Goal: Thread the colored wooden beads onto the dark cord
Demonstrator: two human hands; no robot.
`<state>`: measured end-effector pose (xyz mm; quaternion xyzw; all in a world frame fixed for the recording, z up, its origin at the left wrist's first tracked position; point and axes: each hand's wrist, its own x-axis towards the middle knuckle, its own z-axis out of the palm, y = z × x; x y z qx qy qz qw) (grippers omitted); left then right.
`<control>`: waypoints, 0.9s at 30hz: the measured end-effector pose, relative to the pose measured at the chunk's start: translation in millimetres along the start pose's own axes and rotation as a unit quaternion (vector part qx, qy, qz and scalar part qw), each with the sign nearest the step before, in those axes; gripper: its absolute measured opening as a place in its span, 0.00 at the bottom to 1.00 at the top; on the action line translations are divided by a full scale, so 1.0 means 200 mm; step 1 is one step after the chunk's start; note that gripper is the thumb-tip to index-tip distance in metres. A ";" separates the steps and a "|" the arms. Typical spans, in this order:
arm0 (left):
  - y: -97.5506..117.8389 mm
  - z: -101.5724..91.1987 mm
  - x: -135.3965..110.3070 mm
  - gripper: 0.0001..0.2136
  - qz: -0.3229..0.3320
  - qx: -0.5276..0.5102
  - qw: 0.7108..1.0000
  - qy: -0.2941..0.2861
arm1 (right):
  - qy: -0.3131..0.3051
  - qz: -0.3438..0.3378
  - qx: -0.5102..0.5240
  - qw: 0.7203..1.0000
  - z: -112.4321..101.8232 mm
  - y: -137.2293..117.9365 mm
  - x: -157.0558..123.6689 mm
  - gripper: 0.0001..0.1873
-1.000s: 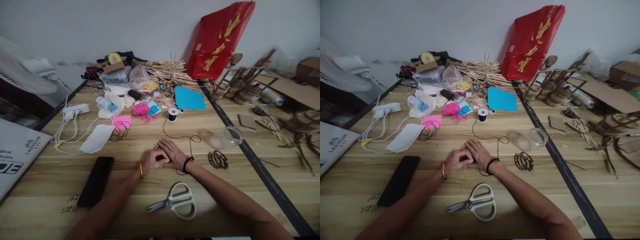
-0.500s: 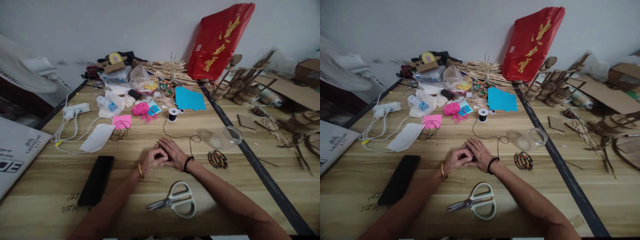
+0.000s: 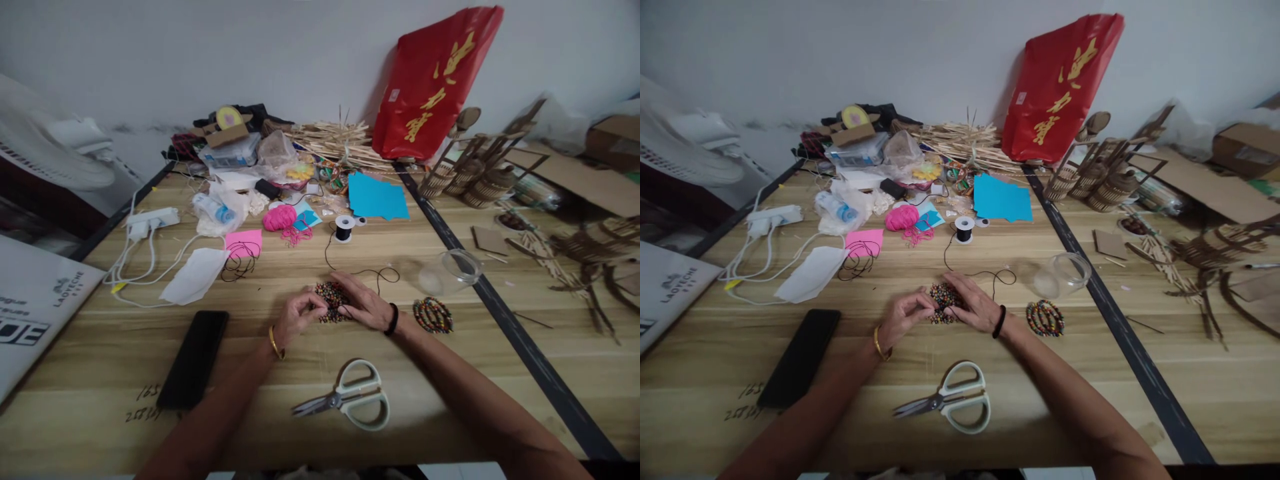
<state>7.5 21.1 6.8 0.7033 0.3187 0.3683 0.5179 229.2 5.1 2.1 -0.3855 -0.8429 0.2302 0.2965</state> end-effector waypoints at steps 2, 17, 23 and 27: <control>0.01 0.00 -0.01 0.14 0.011 0.000 1.000 0.001 | 0.006 0.019 0.021 1.000 -0.03 0.00 -0.01 0.33; 0.22 0.05 -0.07 0.09 0.091 0.091 0.989 -0.071 | -0.083 0.073 0.135 0.985 -0.13 -0.18 -0.17 0.13; 0.31 0.05 -0.09 0.06 0.129 0.082 0.987 -0.057 | -0.096 -0.016 -0.065 0.993 -0.12 -0.22 -0.23 0.11; 0.37 0.03 -0.12 0.03 0.142 0.070 0.986 -0.051 | -0.122 0.006 -0.127 0.984 -0.12 -0.23 -0.28 0.07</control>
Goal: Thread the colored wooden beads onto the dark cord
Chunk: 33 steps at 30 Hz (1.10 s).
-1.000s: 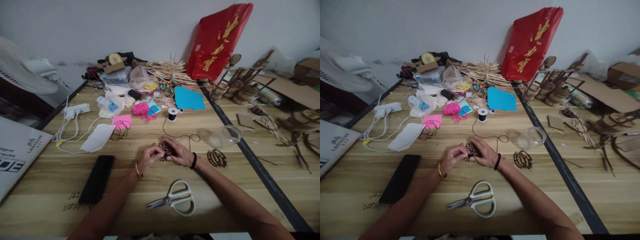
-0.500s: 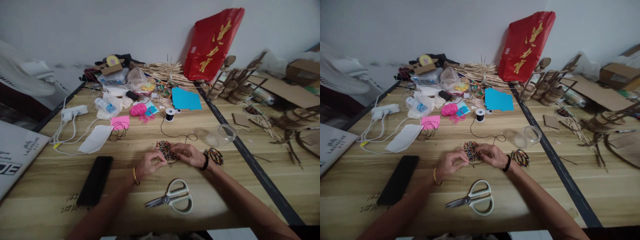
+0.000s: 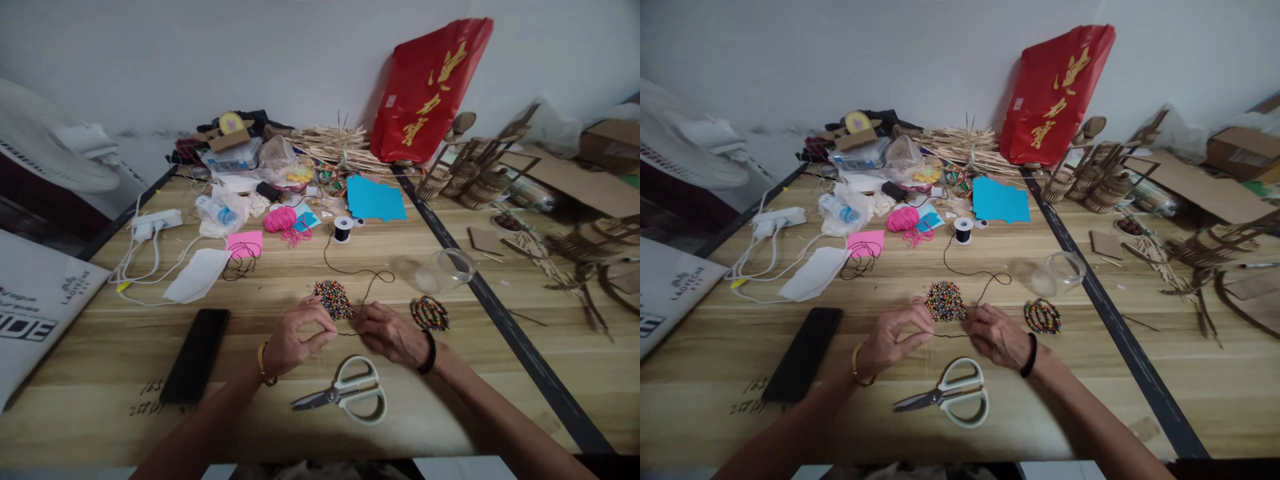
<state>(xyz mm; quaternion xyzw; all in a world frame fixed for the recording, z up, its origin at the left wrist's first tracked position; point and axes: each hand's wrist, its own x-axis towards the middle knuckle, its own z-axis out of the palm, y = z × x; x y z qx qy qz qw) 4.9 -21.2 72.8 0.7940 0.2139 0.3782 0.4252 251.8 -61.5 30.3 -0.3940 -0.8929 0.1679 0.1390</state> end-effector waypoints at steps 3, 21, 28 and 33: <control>0.02 -0.02 -0.01 0.02 0.005 -0.001 1.000 0.007 | -0.010 0.025 -0.036 0.999 -0.01 0.01 -0.04 0.10; 0.01 -0.12 -0.08 0.05 -0.023 -0.049 0.998 0.043 | 0.006 0.097 -0.033 0.995 -0.04 0.11 -0.24 0.14; 0.02 -0.08 -0.09 0.04 -0.045 0.023 0.999 -0.005 | -0.008 0.122 -0.062 0.991 -0.06 0.15 -0.24 0.14; 0.00 -0.07 -0.08 0.05 -0.028 0.024 0.999 -0.013 | -0.038 0.153 -0.073 0.985 -0.09 0.16 -0.24 0.11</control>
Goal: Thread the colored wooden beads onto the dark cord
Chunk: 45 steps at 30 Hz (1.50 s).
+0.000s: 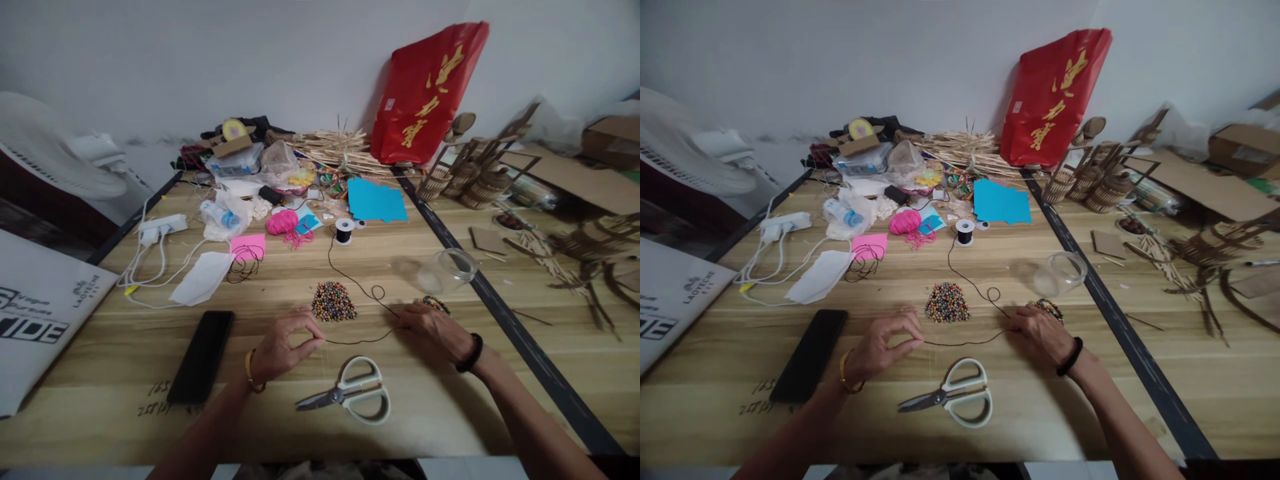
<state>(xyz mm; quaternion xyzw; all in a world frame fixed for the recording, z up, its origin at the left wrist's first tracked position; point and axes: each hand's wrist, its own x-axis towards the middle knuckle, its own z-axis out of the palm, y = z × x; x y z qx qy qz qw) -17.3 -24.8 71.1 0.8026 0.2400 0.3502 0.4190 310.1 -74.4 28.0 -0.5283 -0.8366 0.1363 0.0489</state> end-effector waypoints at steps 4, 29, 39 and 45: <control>-0.03 -0.02 0.00 0.06 -0.009 -0.023 0.999 -0.030 | -0.045 0.034 0.015 0.998 -0.06 -0.03 -0.02 0.04; -0.23 0.04 -0.05 0.06 -0.093 -0.013 0.993 -0.068 | -0.091 0.177 -0.181 0.963 -0.02 -0.11 0.33 0.09; -0.24 0.05 -0.04 0.06 -0.090 0.001 0.994 -0.068 | 0.105 0.249 -0.092 0.958 -0.02 0.01 0.13 0.08; -0.23 0.05 -0.01 0.06 -0.084 0.000 0.995 -0.049 | 0.159 0.184 -0.076 0.967 -0.05 -0.06 0.13 0.09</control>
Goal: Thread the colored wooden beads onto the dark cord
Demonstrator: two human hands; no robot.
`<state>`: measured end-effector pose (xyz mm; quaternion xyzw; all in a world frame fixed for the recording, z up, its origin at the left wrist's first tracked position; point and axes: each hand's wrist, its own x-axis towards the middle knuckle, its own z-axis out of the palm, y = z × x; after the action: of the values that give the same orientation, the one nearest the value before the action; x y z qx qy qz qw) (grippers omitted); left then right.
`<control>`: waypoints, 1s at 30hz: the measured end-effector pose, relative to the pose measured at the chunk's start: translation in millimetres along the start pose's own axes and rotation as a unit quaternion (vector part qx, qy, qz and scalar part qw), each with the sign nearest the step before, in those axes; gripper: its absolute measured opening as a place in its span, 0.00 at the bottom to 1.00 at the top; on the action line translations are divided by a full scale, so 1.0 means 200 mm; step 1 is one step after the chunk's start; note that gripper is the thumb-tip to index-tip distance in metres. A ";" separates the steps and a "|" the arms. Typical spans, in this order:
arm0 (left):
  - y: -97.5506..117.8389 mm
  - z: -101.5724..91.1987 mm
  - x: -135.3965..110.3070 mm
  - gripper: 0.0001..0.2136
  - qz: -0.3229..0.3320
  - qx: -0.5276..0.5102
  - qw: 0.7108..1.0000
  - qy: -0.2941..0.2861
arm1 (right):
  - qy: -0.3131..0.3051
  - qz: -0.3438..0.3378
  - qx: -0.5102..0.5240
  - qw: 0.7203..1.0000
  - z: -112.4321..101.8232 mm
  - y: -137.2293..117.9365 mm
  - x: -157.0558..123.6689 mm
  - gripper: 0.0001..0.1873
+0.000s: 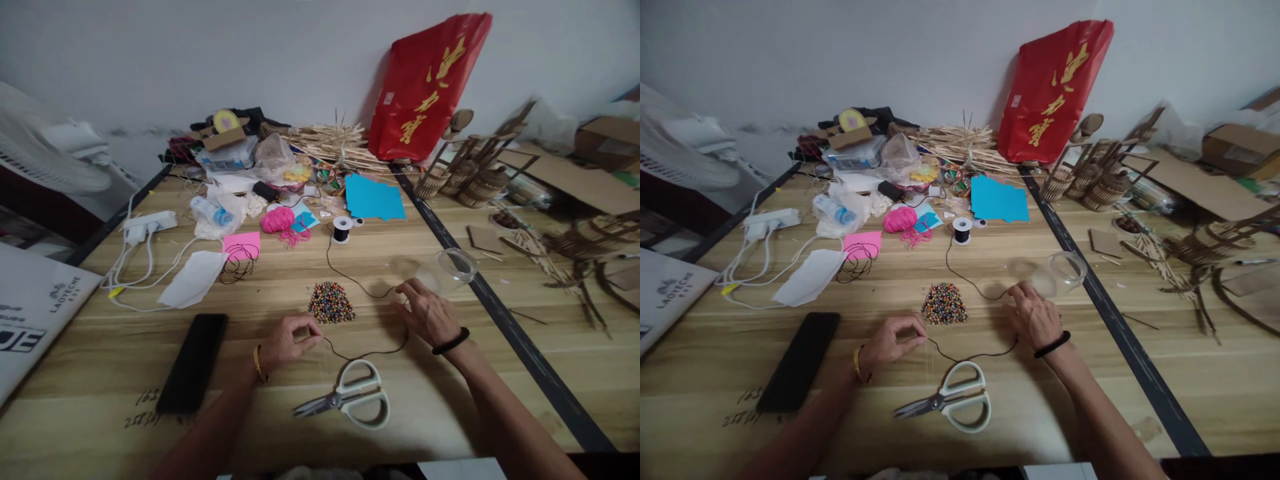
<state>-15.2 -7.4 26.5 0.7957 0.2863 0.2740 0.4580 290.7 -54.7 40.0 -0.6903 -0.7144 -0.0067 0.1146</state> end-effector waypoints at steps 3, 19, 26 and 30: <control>0.01 0.00 0.02 0.06 0.003 0.000 1.000 0.021 | -0.041 -0.064 0.172 0.982 -0.06 -0.14 0.01 0.10; 0.09 0.04 0.06 0.05 0.005 0.050 0.998 0.039 | -0.125 -0.047 0.572 0.810 0.17 -0.52 -0.02 0.15; 0.10 0.08 0.10 0.04 -0.065 0.020 0.996 0.051 | -0.055 -0.034 0.567 0.822 0.21 -0.49 -0.04 0.12; 0.05 0.12 0.09 0.05 -0.089 -0.033 0.993 0.068 | -0.029 -0.068 0.534 0.842 0.23 -0.48 -0.05 0.10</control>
<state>16.9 -13.1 28.7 0.7313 0.3769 0.2948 0.4860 189.9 -60.6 8.3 -0.4722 -0.6553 0.3883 0.4438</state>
